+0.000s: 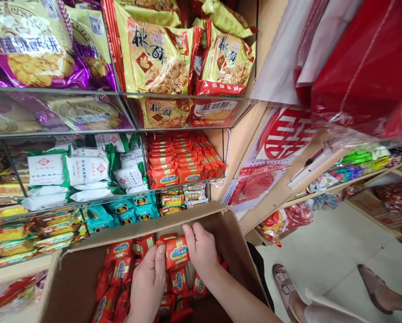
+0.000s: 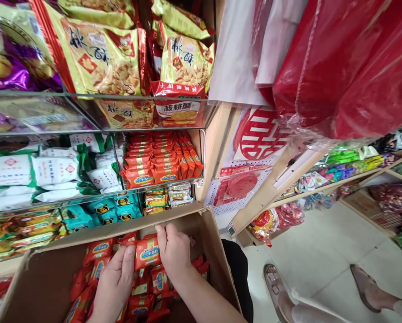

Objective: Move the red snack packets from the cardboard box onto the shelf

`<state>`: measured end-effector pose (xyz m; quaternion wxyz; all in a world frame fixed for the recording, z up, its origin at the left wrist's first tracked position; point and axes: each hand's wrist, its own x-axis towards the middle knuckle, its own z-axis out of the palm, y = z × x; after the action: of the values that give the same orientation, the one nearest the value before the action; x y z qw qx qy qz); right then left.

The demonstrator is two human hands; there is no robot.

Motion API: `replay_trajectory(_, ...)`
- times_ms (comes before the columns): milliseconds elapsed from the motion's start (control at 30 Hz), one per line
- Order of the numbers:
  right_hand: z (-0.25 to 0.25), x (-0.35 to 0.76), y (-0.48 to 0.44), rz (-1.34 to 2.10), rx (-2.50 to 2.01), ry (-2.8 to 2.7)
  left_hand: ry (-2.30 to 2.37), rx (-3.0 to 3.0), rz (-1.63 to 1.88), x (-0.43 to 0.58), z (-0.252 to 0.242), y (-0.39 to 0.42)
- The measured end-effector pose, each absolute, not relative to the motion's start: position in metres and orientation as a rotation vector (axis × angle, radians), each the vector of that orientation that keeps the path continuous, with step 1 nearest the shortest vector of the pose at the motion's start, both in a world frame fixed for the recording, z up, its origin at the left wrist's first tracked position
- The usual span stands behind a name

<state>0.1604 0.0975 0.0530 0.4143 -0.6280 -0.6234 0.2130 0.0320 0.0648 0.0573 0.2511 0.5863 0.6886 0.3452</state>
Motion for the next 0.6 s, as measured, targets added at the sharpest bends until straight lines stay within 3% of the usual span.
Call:
replay_trajectory(200, 0.059, 0.164, 0.093, 0.675, -1.551, -1.424, 1.795, 1.605, 1.036, 0.030, 0.055, 0.060)
replay_trajectory(433, 0.094, 0.179, 0.071, 1.514, -1.068, -1.459, 1.755, 1.581, 1.190, 0.018, 0.072, 0.050)
replay_trajectory(600, 0.151, 0.196, 0.098, 1.286, -1.085, -1.496, 1.628, 1.191, 1.208, 0.019, 0.094, 0.041)
